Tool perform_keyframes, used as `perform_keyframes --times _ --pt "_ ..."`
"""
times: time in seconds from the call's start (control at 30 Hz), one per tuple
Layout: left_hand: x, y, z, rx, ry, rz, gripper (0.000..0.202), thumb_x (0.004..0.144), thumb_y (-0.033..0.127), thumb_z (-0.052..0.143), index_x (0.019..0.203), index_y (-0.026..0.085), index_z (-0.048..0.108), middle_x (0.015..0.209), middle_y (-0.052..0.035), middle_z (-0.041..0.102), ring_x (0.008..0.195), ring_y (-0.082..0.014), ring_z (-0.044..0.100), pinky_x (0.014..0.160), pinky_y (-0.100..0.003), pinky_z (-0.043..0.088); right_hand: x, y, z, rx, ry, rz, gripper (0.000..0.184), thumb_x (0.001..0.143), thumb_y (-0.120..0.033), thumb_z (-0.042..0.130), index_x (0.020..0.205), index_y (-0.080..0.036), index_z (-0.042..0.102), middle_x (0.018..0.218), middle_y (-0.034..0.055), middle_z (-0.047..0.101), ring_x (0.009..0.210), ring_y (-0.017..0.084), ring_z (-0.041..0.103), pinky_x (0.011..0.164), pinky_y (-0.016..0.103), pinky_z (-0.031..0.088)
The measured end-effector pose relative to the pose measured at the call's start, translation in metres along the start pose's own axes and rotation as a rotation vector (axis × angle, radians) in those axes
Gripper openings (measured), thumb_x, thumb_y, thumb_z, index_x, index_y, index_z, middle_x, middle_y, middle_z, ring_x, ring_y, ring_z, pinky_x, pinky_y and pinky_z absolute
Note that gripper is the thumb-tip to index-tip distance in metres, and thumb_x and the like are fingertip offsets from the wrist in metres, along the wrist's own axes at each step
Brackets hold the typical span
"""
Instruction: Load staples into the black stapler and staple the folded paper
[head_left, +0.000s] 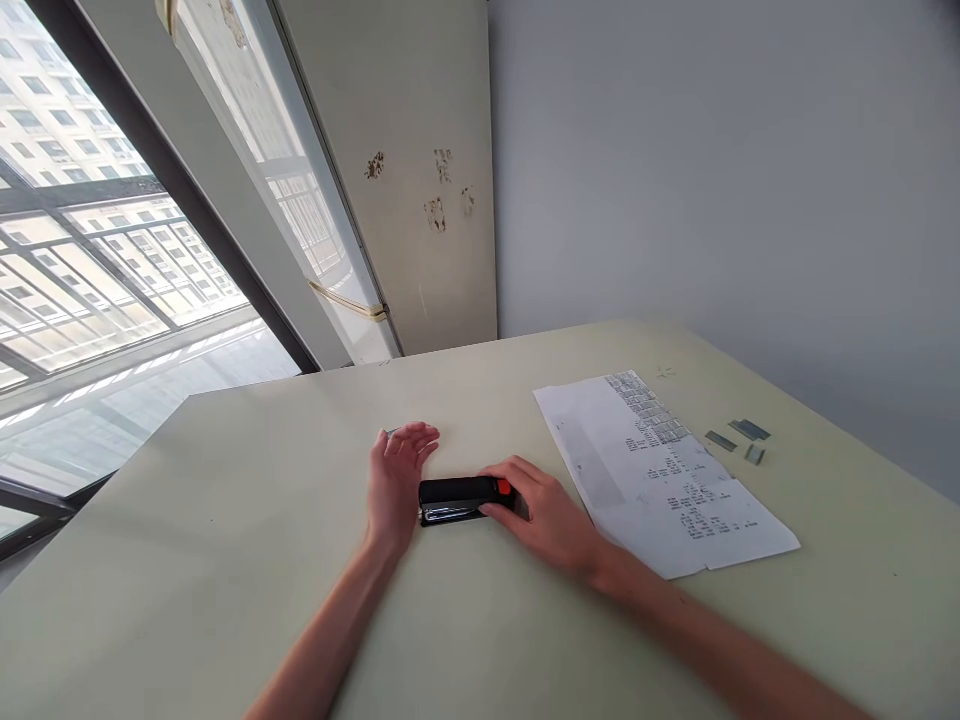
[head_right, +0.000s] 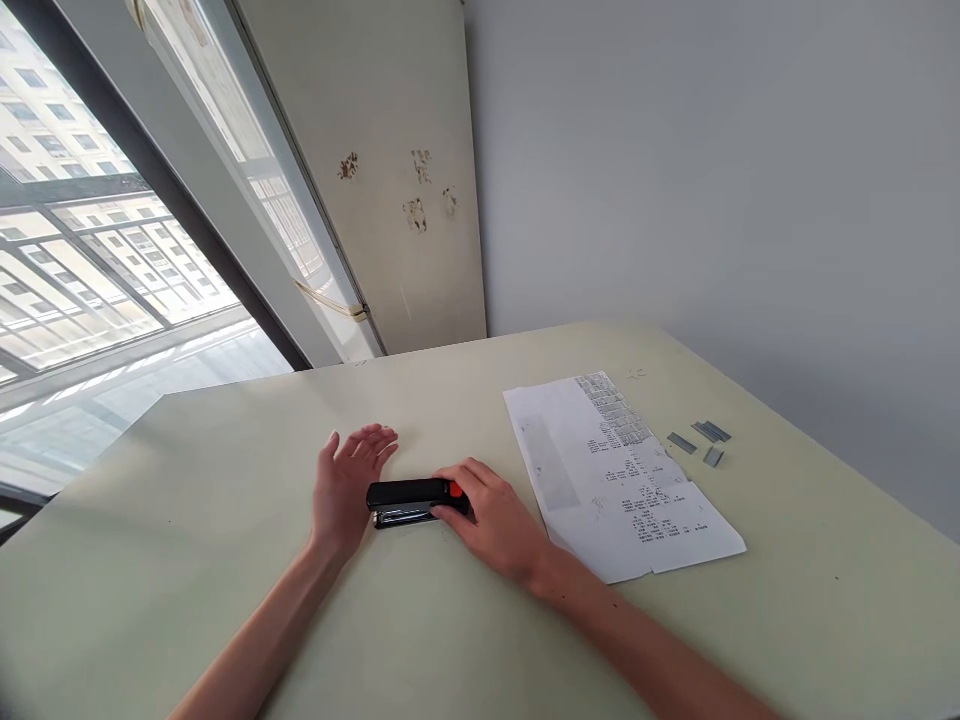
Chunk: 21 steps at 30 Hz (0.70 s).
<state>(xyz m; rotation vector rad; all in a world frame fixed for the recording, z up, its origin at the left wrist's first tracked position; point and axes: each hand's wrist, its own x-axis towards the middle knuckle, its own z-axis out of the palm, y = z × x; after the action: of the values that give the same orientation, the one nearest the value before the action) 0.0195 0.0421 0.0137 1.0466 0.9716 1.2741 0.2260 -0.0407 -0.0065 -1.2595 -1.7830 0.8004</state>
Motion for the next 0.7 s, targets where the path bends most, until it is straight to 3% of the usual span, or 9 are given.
perform_keyframes --times 0.07,0.17,0.27,0.33,0.4,0.5,0.7 --pt "-0.003 0.004 -0.013 0.171 -0.096 0.084 0.042 0.099 0.053 0.043 0.101 0.021 0.069 0.117 -0.0122 0.072 0.123 -0.0308 0.064 0.109 -0.047 0.049 0.0 0.0 0.0 0.002 0.005 0.003 0.022 0.101 -0.029 0.062 0.123 -0.029 0.063 0.12 0.0044 0.068 0.108 0.023 0.066 0.095 0.04 0.056" --pt "-0.015 0.01 -0.036 0.441 -0.334 0.111 0.04 0.094 0.054 0.056 0.116 0.024 0.07 0.123 -0.0108 0.071 0.121 -0.0323 0.064 0.104 -0.045 0.051 -0.001 0.0 0.001 0.004 0.011 0.002 0.021 0.101 -0.031 0.061 0.123 -0.03 0.061 0.12 0.0042 0.068 0.11 0.023 0.066 0.098 0.041 0.055" --pt "-0.027 0.012 -0.049 0.732 -0.472 0.106 0.056 0.08 0.049 0.08 0.13 0.031 0.064 0.128 -0.0088 0.07 0.119 -0.033 0.065 0.101 -0.044 0.053 -0.002 0.0 0.001 0.008 0.011 0.003 0.021 0.102 -0.03 0.06 0.123 -0.03 0.06 0.12 0.0042 0.068 0.11 0.022 0.067 0.097 0.04 0.056" --pt "-0.03 0.01 -0.049 0.908 -0.475 0.157 0.057 0.077 0.049 0.084 0.129 0.032 0.066 0.123 -0.0079 0.07 0.115 -0.0325 0.066 0.1 -0.044 0.052 -0.003 0.0 0.0 0.011 0.005 0.003 0.022 0.102 -0.03 0.059 0.124 -0.03 0.059 0.121 0.0045 0.067 0.11 0.022 0.067 0.097 0.04 0.057" --pt "-0.028 0.009 -0.047 1.02 -0.447 0.219 0.045 0.081 0.052 0.079 0.119 0.03 0.07 0.115 -0.0073 0.072 0.108 -0.0312 0.066 0.096 -0.044 0.053 -0.004 0.001 -0.002 0.005 0.011 -0.002 0.028 0.101 -0.03 0.06 0.129 -0.031 0.057 0.126 0.0048 0.066 0.112 0.022 0.067 0.099 0.041 0.057" --pt "-0.018 0.007 -0.048 1.081 -0.396 0.291 0.033 0.087 0.055 0.072 0.106 0.028 0.074 0.109 -0.0074 0.072 0.102 -0.0294 0.066 0.092 -0.041 0.053 -0.006 0.002 -0.007 -0.034 0.062 -0.011 0.036 0.101 -0.033 0.06 0.135 -0.032 0.051 0.134 0.0058 0.063 0.11 0.022 0.068 0.099 0.043 0.058" --pt "0.009 0.009 -0.071 1.182 -0.223 0.345 0.038 0.088 0.061 0.066 0.101 0.026 0.073 0.093 -0.0061 0.07 0.091 -0.0285 0.064 0.083 -0.039 0.053 -0.005 0.005 -0.026 -0.158 0.153 -0.016 0.031 0.105 -0.035 0.051 0.135 -0.033 0.051 0.137 0.0061 0.062 0.117 0.024 0.065 0.097 0.043 0.059"
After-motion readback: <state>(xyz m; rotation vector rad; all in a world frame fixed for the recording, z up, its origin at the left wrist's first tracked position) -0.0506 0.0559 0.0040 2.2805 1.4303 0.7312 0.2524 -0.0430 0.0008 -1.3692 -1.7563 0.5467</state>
